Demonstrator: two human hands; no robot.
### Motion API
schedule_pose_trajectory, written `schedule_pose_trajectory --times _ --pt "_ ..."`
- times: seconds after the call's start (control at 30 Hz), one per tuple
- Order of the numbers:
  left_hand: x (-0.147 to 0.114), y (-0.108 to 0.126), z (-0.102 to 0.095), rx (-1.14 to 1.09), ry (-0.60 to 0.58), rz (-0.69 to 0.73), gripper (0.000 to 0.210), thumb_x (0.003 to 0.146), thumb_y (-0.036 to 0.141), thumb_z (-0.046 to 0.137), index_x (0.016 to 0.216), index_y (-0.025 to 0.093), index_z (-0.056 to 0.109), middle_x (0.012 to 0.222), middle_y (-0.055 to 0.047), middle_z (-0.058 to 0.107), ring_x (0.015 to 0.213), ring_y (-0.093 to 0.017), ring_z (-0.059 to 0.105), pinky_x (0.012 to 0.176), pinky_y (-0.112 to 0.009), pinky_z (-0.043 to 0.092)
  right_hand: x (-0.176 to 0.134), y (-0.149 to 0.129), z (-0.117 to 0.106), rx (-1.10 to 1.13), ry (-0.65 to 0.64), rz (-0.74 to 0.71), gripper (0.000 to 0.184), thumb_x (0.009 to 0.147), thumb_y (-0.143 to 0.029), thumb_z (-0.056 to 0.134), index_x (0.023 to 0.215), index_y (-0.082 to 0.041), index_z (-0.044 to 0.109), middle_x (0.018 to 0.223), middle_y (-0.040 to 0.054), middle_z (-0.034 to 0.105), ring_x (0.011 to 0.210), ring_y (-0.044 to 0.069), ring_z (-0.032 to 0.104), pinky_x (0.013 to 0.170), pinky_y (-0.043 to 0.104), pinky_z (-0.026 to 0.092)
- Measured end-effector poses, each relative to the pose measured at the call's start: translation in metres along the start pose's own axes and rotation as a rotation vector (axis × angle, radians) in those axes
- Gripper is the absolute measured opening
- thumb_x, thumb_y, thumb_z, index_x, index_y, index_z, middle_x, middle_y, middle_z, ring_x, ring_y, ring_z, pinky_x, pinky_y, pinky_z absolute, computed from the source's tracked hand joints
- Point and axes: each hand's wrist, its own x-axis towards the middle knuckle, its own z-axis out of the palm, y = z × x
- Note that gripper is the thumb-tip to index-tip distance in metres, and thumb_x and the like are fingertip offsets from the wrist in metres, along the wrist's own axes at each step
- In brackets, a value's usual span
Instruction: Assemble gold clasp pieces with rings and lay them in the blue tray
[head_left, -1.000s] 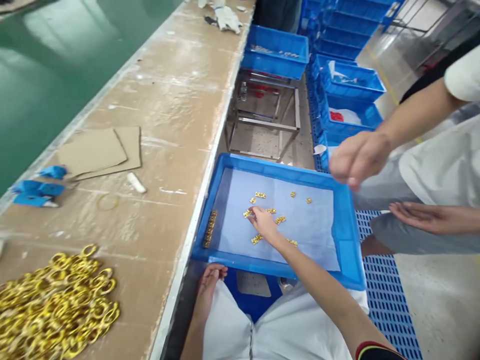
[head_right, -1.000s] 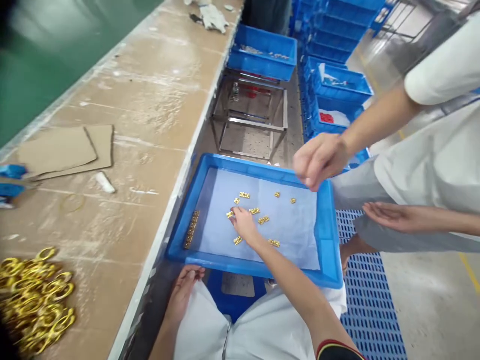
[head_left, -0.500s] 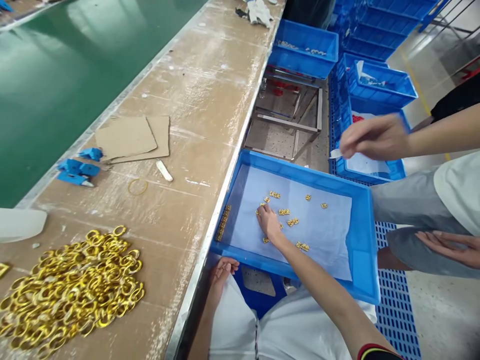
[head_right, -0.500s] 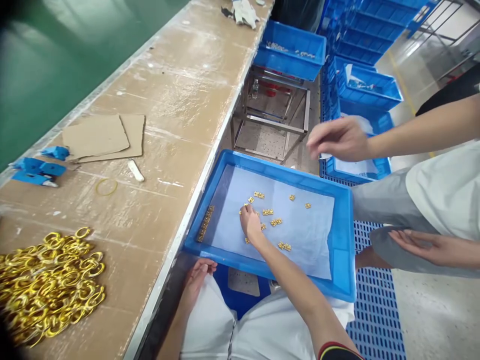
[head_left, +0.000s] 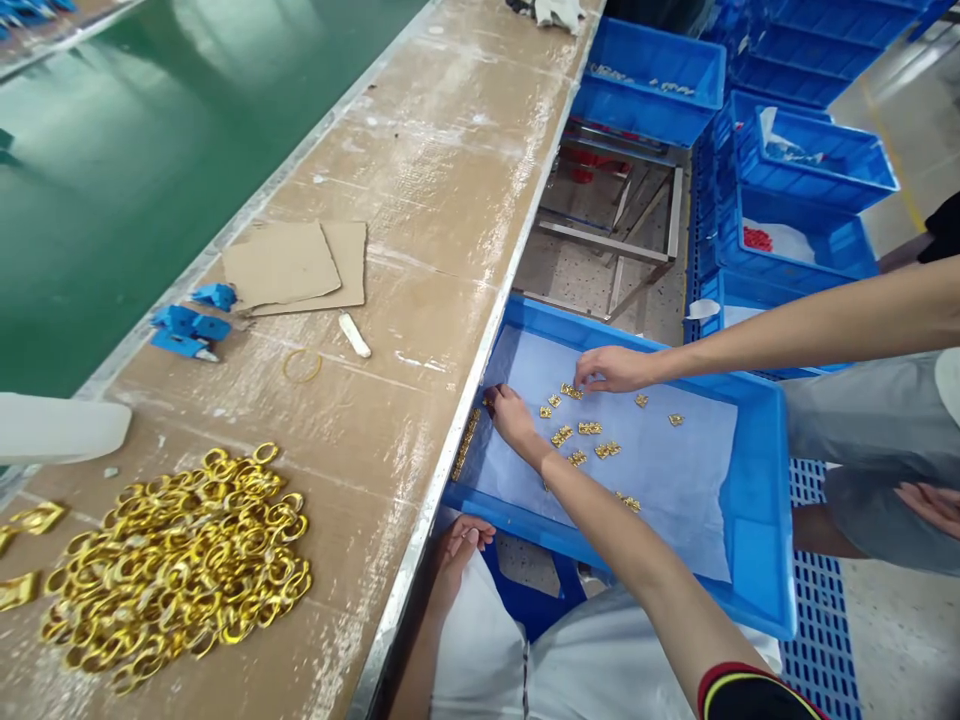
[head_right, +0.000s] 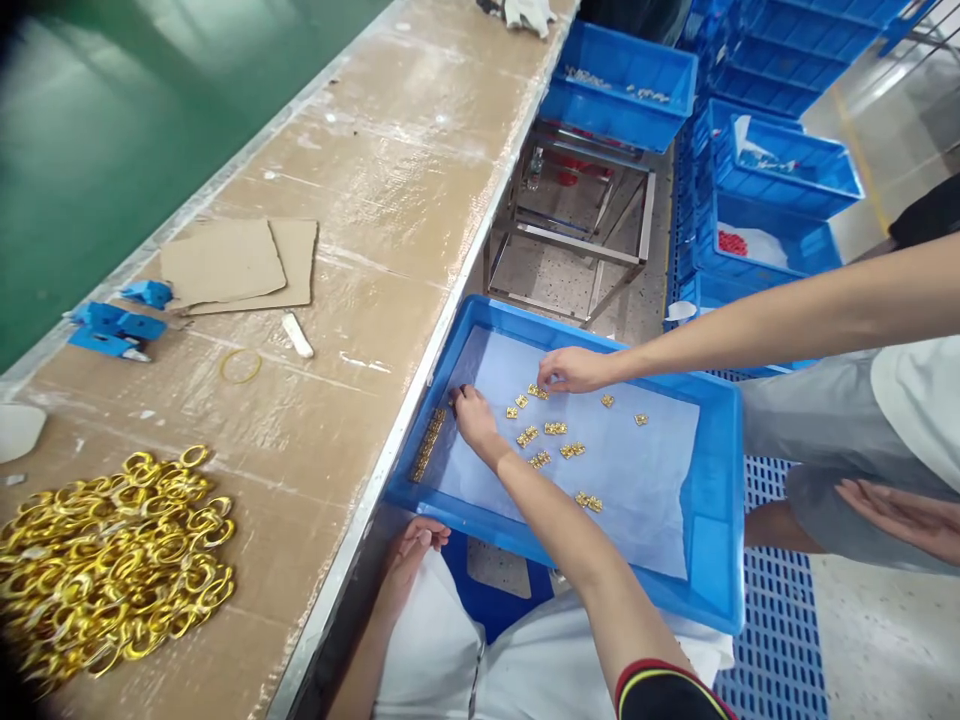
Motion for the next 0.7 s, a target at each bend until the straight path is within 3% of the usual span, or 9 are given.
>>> schedule_pose_trajectory --times 0.2,0.33,0.47,0.7 --pt "0.0004 -0.0017 -0.0013 0.000 -0.014 -0.005 0.048 0.078 0.064 0.076 0.086 0.016 0.076 0.084 -0.011 0.078 0.077 -0.022 0.067 0.071 -0.032 0.047 0.0040 -0.0037 0.0025 0.036 -0.014 -0.041 0.018 0.101 -0.024 0.062 0.117 -0.017 0.065 0.117 0.0065 0.067 0.101 0.021 0.067 0.091 0.041 0.057" --pt "0.0002 -0.0018 -0.0016 0.003 -0.021 -0.008 0.048 0.079 0.064 0.075 0.086 0.016 0.075 0.084 -0.011 0.077 0.077 -0.022 0.067 0.072 -0.033 0.047 0.0006 -0.0045 0.0020 0.064 -0.020 -0.048 0.021 0.099 -0.014 0.059 0.119 -0.016 0.064 0.117 0.0072 0.067 0.101 0.020 0.066 0.091 0.040 0.056" --pt "0.0006 -0.0016 -0.0015 0.006 -0.023 -0.007 0.048 0.079 0.064 0.075 0.085 0.016 0.075 0.084 -0.011 0.077 0.076 -0.022 0.066 0.072 -0.033 0.047 -0.0016 -0.0059 0.0016 0.090 -0.020 -0.042 0.037 0.093 0.000 0.049 0.122 -0.017 0.064 0.118 0.0115 0.067 0.102 0.021 0.065 0.092 0.033 0.052" --pt "0.0007 -0.0013 -0.0011 0.007 -0.024 -0.011 0.049 0.078 0.065 0.074 0.085 0.016 0.074 0.084 -0.011 0.077 0.076 -0.022 0.066 0.071 -0.033 0.046 -0.0019 -0.0073 0.0011 0.107 -0.017 -0.012 0.040 0.093 0.000 0.046 0.124 -0.017 0.064 0.120 0.0140 0.067 0.101 0.023 0.068 0.091 0.033 0.052"
